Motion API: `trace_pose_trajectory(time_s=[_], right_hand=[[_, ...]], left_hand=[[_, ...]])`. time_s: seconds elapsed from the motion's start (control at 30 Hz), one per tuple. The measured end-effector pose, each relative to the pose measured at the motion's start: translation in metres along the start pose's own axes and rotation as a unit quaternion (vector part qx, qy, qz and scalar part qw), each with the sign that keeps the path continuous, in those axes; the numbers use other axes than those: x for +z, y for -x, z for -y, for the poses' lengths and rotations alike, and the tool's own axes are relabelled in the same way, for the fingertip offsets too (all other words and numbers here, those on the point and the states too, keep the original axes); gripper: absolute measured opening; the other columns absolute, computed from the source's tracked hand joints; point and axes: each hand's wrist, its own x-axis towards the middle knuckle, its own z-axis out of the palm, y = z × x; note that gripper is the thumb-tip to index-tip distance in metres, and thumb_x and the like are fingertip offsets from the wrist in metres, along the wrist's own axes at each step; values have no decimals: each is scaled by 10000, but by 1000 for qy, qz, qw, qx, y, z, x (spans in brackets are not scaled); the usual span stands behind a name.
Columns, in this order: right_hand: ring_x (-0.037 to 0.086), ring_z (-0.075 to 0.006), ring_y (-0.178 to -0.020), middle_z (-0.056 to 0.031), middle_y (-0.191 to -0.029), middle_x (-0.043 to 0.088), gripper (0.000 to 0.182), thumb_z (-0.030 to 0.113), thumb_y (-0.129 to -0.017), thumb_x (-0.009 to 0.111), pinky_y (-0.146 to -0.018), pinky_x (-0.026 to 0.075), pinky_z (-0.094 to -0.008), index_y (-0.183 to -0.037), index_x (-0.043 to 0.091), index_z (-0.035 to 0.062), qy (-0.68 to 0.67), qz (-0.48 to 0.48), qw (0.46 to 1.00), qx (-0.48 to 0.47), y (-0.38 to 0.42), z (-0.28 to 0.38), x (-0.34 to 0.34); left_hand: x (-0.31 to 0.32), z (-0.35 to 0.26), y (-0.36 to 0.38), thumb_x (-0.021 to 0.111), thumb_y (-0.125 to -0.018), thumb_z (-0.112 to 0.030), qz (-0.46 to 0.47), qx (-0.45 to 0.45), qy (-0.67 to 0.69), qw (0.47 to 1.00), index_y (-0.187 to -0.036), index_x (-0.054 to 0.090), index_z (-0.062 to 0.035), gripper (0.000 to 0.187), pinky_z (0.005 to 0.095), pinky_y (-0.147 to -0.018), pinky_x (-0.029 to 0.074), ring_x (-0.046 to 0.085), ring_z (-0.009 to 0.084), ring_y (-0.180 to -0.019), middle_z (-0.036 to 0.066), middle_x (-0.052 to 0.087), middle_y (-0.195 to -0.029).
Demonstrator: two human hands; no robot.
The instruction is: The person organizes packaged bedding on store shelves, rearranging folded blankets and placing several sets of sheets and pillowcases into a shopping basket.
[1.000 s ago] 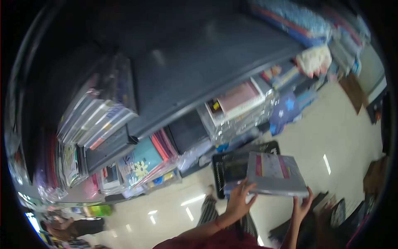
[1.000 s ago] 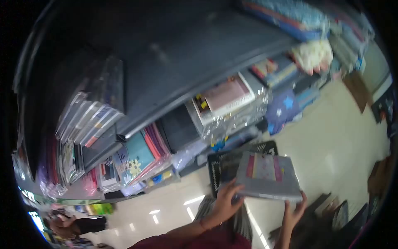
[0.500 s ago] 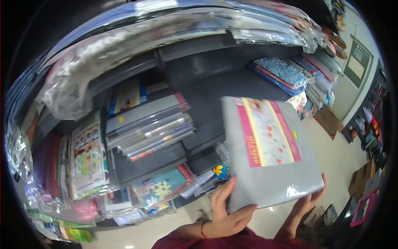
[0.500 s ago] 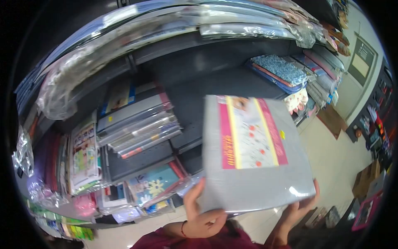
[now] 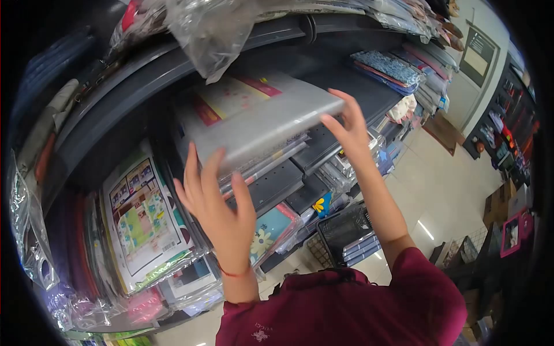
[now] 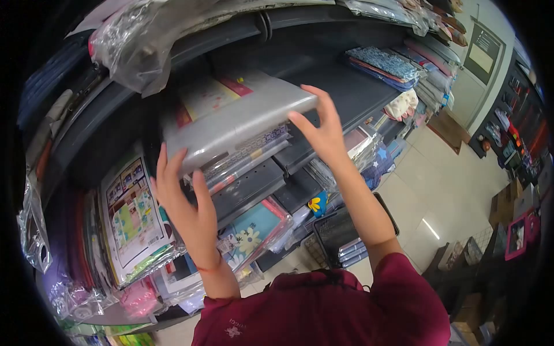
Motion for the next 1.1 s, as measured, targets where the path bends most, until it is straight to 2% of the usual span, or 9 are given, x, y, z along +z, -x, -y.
trace_pose_trajectory(time_s=[0.07, 0.33, 0.5, 0.57, 0.7, 0.83, 0.93, 1.03, 1.1], right_hand=[[482, -248, -1176, -147, -1201, 539, 625, 281, -799, 716, -991, 364, -338, -1307, 424, 62, 136, -6, 990, -38, -18, -20, 17], [386, -286, -1308, -177, -1368, 442, 671, 321, -828, 679, -1060, 304, -367, -1378, 379, 82, 108, 34, 993, 36, -38, -38, 17], [406, -240, -1290, -105, -1360, 468, 518, 237, -882, 618, -1057, 312, -371, -1338, 436, 71, 129, -6, 991, 20, 39, -54, -69], [449, -224, -1245, -113, -1302, 515, 441, 211, -883, 607, -1034, 339, -357, -1279, 494, 51, 194, -44, 975, 102, 98, -86, -124], [596, -222, -1035, -123, -1080, 633, 323, 173, -877, 600, -903, 452, -331, -1157, 572, 16, 228, -133, 898, 351, 272, -157, -242], [636, -201, -958, -129, -1014, 657, 280, 126, -860, 613, -858, 481, -320, -1108, 589, -3, 231, -210, 830, 462, 385, -133, -306], [636, -211, -960, -129, -1000, 660, 255, 111, -859, 606, -849, 484, -318, -1084, 593, -6, 249, -195, 800, 509, 402, -135, -331], [639, -218, -950, -129, -989, 663, 251, 107, -861, 596, -845, 485, -315, -1085, 588, -8, 218, -152, 809, 524, 433, -204, -356], [642, -209, -930, -142, -978, 661, 291, 128, -854, 611, -820, 492, -325, -1108, 569, -6, 186, -108, 807, 551, 444, -263, -359]], left_hand=[[20, 32, -13, 557, -852, -152, 7, 2, -40, 999, -1255, 517, -159, 406, 551, -1091, 139, 398, 281, -1292, 130, 446, -1376], [35, 42, -23, 556, -877, -180, 0, -4, -128, 992, -1319, 492, -177, 447, 495, -1102, 180, 362, 293, -1313, 119, 415, -1401], [36, 21, 37, 509, -858, -69, -161, 103, 133, 972, -1095, 552, -46, 243, 471, -987, 348, 443, 386, -1205, 181, 467, -1301], [44, 15, 85, 486, -852, -42, -37, 165, 222, 960, -1053, 559, -56, 214, 476, -919, 396, 518, 385, -1086, 159, 539, -1196], [106, 1, 180, 536, -854, -110, 433, 76, 223, 870, -1139, 547, -39, 293, 443, -877, 436, 570, 346, -1009, 183, 579, -1132], [133, 61, 323, 516, -899, -180, 859, -32, 1, 511, -1239, 497, -27, 374, 460, -891, 451, 579, 380, -1038, 198, 610, -1124], [154, 53, 364, 506, -914, -203, 858, -13, 44, 512, -1242, 497, -43, 365, 448, -853, 472, 605, 380, -991, 202, 637, -1063], [207, 29, 400, 547, -897, -230, 796, -255, 181, 518, -1247, 507, -44, 398, 409, -880, 472, 589, 384, -1052, 228, 626, -1092], [252, 17, 442, 551, -894, -239, 770, -246, 157, 567, -1218, 510, -3, 404, 387, -855, 485, 611, 367, -1014, 225, 637, -1055]])
